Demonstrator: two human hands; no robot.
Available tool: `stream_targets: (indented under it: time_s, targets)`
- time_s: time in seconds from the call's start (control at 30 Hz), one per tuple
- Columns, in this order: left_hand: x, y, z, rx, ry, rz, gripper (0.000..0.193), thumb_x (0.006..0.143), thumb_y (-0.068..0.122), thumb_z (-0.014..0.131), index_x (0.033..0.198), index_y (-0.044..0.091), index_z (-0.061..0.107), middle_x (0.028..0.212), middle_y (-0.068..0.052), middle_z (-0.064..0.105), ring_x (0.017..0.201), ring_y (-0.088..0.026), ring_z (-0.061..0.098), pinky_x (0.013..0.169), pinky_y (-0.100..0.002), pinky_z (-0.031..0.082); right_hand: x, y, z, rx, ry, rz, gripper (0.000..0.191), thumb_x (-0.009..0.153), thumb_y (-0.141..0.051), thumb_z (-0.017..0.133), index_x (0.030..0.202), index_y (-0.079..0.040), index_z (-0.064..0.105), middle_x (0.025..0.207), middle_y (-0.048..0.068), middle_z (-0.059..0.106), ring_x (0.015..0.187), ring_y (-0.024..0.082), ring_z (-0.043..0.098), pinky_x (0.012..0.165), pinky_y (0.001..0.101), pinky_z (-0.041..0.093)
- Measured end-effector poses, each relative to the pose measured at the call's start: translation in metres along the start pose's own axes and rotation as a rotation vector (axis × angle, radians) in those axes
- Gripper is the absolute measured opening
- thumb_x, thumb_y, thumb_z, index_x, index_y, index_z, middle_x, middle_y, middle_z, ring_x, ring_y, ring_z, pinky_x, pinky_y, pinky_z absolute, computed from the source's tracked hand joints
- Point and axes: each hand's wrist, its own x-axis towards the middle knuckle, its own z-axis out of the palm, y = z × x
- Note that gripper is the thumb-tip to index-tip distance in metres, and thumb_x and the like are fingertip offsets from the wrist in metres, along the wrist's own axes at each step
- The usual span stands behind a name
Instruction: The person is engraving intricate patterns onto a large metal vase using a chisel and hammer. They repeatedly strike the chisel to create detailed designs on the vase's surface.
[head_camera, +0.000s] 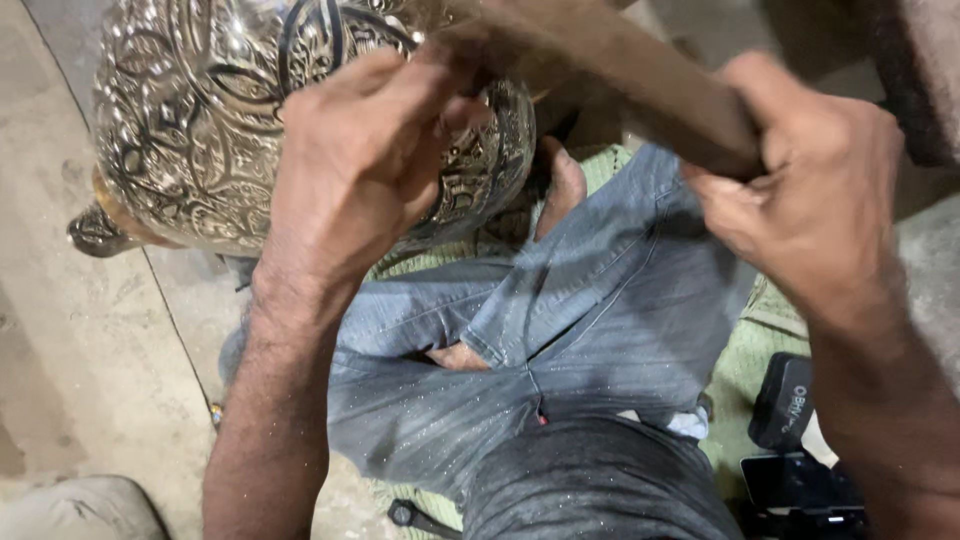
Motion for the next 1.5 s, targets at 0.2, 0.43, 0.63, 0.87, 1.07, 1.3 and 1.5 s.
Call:
stream_targets:
  time_s: [0.2, 0.43, 0.63, 0.87, 1.07, 1.3, 1.5]
  targets:
    - [0.006, -0.006, 0.008, -0.003, -0.008, 0.012, 0.029, 0.109, 0.011, 0.075, 0.133, 0.016, 0.059, 0.084, -0.003, 0.064, 0.073, -0.012, 0.064, 0.061, -0.032, 0.056, 0.009, 0.001, 0.001, -0.110, -0.009, 0.034, 0.017, 0.093, 0.007, 0.076, 0.104, 0.002, 0.065, 0.076, 0.009, 0.063, 0.066, 0.013, 0.063, 0.059, 0.0299, 0.049]
    - [0.016, -0.005, 0.005, 0.036, -0.007, 0.087, 0.035, 0.108, 0.010, 0.071, 0.140, 0.011, 0.057, 0.085, -0.003, 0.063, 0.078, -0.015, 0.063, 0.064, -0.033, 0.058, -0.002, 0.035, 0.000, -0.239, 0.042, -0.034, 0.015, 0.095, 0.009, 0.078, 0.101, 0.003, 0.065, 0.078, 0.009, 0.064, 0.068, 0.014, 0.063, 0.062, 0.0283, 0.048]
    - [0.018, -0.001, -0.001, 0.088, -0.062, 0.066, 0.026, 0.110, 0.012, 0.071, 0.134, 0.014, 0.060, 0.083, -0.003, 0.063, 0.076, -0.014, 0.065, 0.063, -0.032, 0.059, -0.010, 0.050, -0.011, -0.258, 0.036, -0.076, 0.014, 0.095, 0.007, 0.071, 0.106, 0.002, 0.063, 0.087, 0.006, 0.065, 0.077, 0.010, 0.065, 0.070, 0.0239, 0.051]
    - [0.018, -0.005, -0.006, 0.059, -0.058, 0.106, 0.030, 0.110, 0.016, 0.071, 0.136, 0.015, 0.059, 0.089, -0.004, 0.065, 0.080, -0.018, 0.067, 0.065, -0.035, 0.059, -0.023, 0.066, -0.021, -0.303, 0.019, -0.027, 0.010, 0.098, 0.006, 0.069, 0.106, 0.003, 0.064, 0.080, 0.008, 0.063, 0.068, 0.013, 0.062, 0.064, 0.0260, 0.048]
    - [0.017, -0.002, -0.007, 0.069, -0.051, 0.137, 0.031, 0.109, 0.013, 0.070, 0.138, 0.014, 0.058, 0.087, -0.005, 0.066, 0.081, -0.018, 0.068, 0.065, -0.034, 0.059, -0.025, 0.052, -0.018, -0.278, 0.046, -0.086, 0.006, 0.100, 0.004, 0.069, 0.100, 0.003, 0.064, 0.075, 0.006, 0.061, 0.065, 0.012, 0.061, 0.061, 0.0234, 0.044]
    - [0.005, 0.011, -0.003, -0.025, 0.012, 0.012, 0.031, 0.109, 0.008, 0.077, 0.134, 0.015, 0.061, 0.083, -0.003, 0.066, 0.073, -0.014, 0.063, 0.061, -0.030, 0.057, -0.017, 0.030, -0.016, -0.306, -0.103, -0.032, 0.025, 0.097, -0.009, 0.080, 0.106, 0.007, 0.063, 0.077, 0.014, 0.065, 0.064, 0.018, 0.065, 0.055, 0.0289, 0.050]
    - [-0.025, 0.016, 0.011, -0.044, 0.157, -0.067, 0.045, 0.108, -0.004, 0.073, 0.145, 0.014, 0.055, 0.101, 0.002, 0.075, 0.082, -0.007, 0.064, 0.071, -0.023, 0.061, -0.012, 0.021, -0.013, -0.419, -0.365, 0.164, 0.041, 0.086, -0.018, 0.086, 0.114, 0.004, 0.067, 0.068, 0.015, 0.068, 0.053, 0.021, 0.068, 0.049, 0.0331, 0.053]
